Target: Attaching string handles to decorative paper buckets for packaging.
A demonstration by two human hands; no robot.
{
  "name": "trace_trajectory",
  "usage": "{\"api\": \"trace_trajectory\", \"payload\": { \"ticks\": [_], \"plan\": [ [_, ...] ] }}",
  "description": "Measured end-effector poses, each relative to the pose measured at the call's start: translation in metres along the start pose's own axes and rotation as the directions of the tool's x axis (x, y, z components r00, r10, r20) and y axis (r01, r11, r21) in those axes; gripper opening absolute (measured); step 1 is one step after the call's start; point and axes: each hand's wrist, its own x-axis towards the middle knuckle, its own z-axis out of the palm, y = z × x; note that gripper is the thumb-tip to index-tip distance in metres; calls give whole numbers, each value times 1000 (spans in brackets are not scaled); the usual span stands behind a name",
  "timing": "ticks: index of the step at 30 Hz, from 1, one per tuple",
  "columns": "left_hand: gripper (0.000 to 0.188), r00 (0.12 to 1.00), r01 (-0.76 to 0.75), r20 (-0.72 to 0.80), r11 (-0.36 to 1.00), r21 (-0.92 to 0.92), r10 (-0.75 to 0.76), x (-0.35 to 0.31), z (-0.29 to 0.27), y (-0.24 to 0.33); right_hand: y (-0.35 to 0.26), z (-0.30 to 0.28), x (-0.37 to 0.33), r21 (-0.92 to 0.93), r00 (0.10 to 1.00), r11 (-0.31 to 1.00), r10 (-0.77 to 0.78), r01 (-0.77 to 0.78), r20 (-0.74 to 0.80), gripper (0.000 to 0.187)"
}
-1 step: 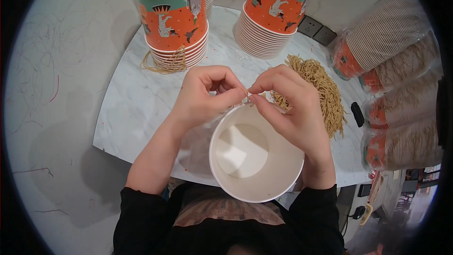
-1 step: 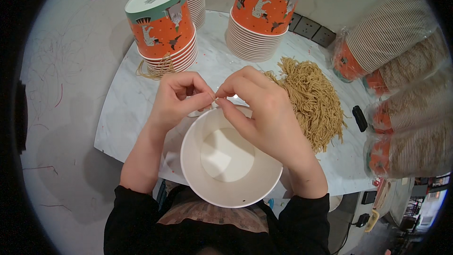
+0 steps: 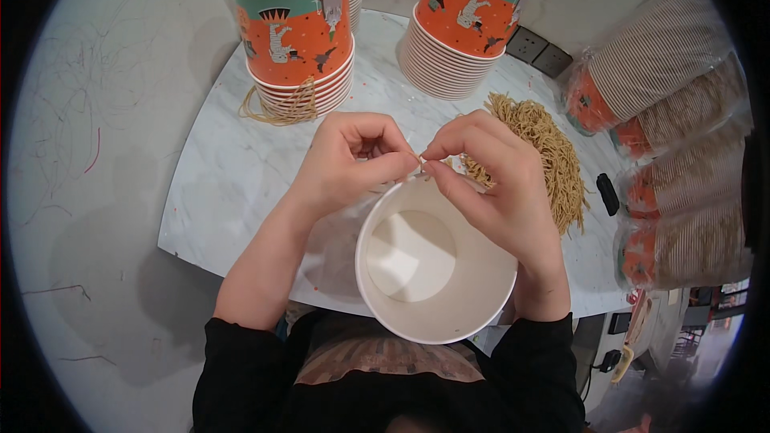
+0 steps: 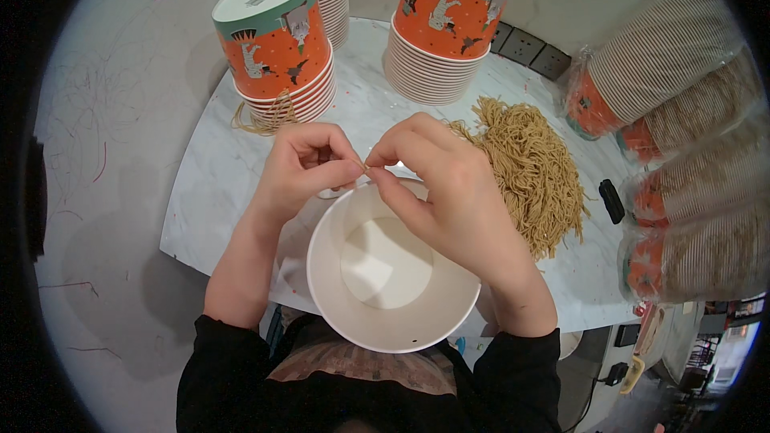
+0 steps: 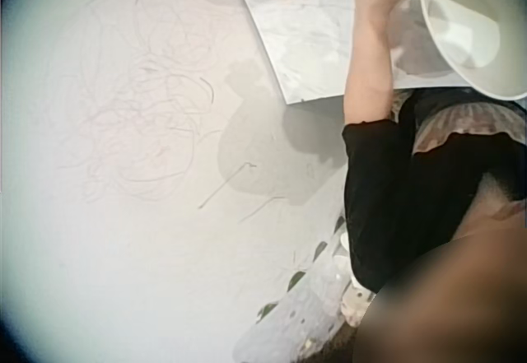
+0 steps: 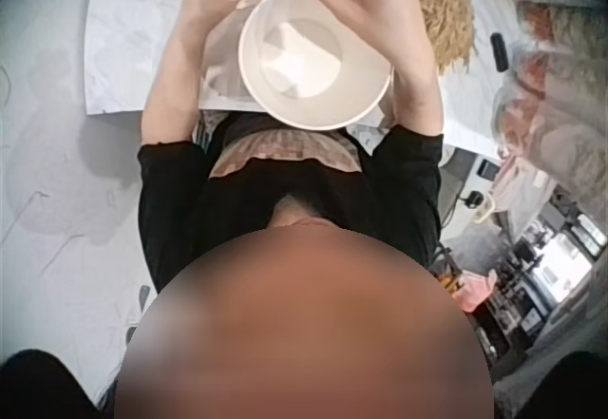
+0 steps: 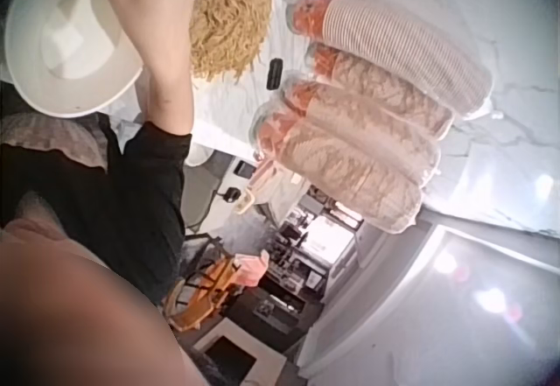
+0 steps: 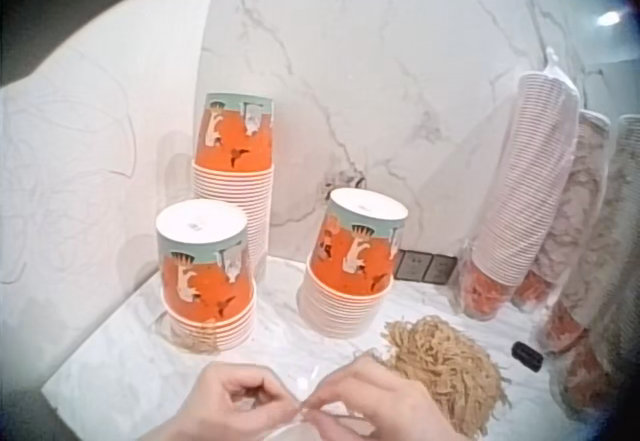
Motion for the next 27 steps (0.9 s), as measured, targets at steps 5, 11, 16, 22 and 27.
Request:
{"api": "trace_trajectory", "payload": {
  "ticks": [5,11,16,22,27],
  "plan": [
    [7,959,223,221,950,-217,-175,2,-11,0,-4,2,-1,12,998,999,-50,50,41,16],
    [21,938,333,194,904,-269,-288,1,-11,-5,-6,2,1,-6,994,995,-99,100,39,27],
    [37,941,337,219,789,-513,-260,2,-10,-7,-6,2,-1,-81,990,987,-134,137,35,30],
    [28,941,314,229,893,-322,-249,3,-16,-5,0,4,-2,-44,996,995,-85,84,-20,22],
    [22,961,241,181,953,-182,-209,4,-3,0,10,3,-2,129,996,990,58,-48,-74,13]
  ]
}}
